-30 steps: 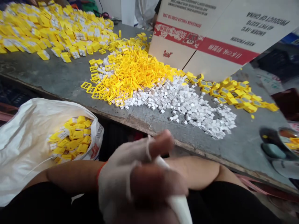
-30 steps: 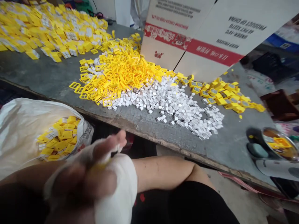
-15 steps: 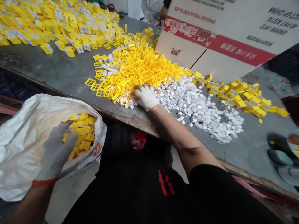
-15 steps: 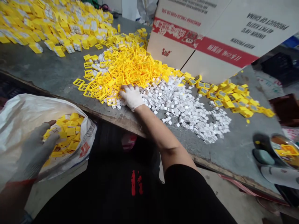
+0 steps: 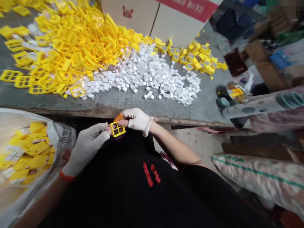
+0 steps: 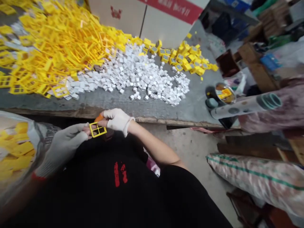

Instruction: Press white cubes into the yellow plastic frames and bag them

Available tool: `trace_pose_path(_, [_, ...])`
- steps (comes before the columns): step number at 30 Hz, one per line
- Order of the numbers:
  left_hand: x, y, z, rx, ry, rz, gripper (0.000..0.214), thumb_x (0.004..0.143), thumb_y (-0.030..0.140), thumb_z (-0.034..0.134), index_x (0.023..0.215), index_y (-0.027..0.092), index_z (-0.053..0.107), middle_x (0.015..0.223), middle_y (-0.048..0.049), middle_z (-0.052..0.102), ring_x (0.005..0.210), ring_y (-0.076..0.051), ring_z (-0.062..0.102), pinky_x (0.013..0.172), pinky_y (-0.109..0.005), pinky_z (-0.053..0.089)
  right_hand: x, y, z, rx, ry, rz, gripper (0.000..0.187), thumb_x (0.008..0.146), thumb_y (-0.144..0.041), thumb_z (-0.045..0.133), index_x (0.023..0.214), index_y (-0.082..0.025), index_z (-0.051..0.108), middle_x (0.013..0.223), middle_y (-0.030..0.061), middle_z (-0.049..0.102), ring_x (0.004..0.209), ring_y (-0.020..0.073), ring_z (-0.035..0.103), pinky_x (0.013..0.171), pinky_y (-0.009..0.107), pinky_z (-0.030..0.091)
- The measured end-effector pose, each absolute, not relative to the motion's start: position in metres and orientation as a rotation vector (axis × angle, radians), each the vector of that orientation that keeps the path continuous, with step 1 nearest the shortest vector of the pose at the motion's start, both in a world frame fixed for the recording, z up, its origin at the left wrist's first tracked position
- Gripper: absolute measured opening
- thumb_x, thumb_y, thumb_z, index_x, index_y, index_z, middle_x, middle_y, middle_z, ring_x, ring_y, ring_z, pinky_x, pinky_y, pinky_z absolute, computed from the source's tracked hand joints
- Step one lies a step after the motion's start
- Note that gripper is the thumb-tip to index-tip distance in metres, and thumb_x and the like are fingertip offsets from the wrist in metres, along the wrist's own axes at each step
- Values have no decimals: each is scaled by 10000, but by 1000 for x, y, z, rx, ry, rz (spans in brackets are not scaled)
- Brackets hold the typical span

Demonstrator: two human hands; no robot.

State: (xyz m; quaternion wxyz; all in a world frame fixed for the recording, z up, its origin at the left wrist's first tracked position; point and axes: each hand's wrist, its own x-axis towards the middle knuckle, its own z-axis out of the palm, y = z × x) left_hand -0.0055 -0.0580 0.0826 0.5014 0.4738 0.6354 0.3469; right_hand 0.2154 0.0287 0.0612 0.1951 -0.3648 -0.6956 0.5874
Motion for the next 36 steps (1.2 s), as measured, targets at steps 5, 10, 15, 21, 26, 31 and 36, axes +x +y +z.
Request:
trace_pose_path(5, [21,-60,76,993,1221,711,120,736,334,864,750,227,811,850,-56,775,832,-227,680,761,-298,564,254,-11,45,-1076,-1968,1435,339,1004,-532,756,1058,-211,851,896,19,777,835,170,698,812,288,562])
trace_pose_path(10, [38,-52,78,672,1162,862,317,661,337,993,795,196,743,945,-61,802,829,-185,721,764,-266,608,310,27,45,-1488,-2006,693,353,1004,-397,742,1323,-254,794,1263,110,824,1161,316,719,1057,512,552])
trace_pose_path(15, [44,-41,83,505,1081,900,546,620,370,1056,924,203,634,1115,-84,816,975,-303,812,734,-377,680,335,85,38,-1874,-2160,211,301,970,-224,698,1254,-253,792,1377,160,788,1344,420,617,1127,661,439])
trace_pose_path(21, [49,-40,67,435,896,928,560,721,398,1022,1036,236,588,1143,-58,793,908,-296,821,687,-364,633,327,55,33,-1609,-2092,124,332,1067,-459,586,1143,-252,834,1118,127,826,1141,337,706,1024,578,505])
trace_pose_path(26, [51,-40,56,408,740,921,601,753,496,1026,1169,228,684,1089,-56,788,849,-247,794,654,-326,630,282,-2,61,-1061,-1915,427,238,1061,-488,692,1122,-306,832,1083,45,827,1018,273,757,962,501,571])
trace_pose_path(31, [49,-42,52,363,687,915,525,765,430,1036,1149,202,760,1089,-39,761,871,-193,728,649,-300,644,241,-20,59,-989,-1975,492,259,1090,-472,668,1061,-281,840,1070,43,845,967,247,748,973,478,542])
trace_pose_path(36, [43,-45,42,349,722,924,545,736,446,1048,1144,190,795,1089,-51,779,846,-203,724,612,-300,641,251,-20,47,-1035,-2162,489,317,1107,-528,634,1161,-317,865,1343,54,808,1177,271,717,1013,468,542])
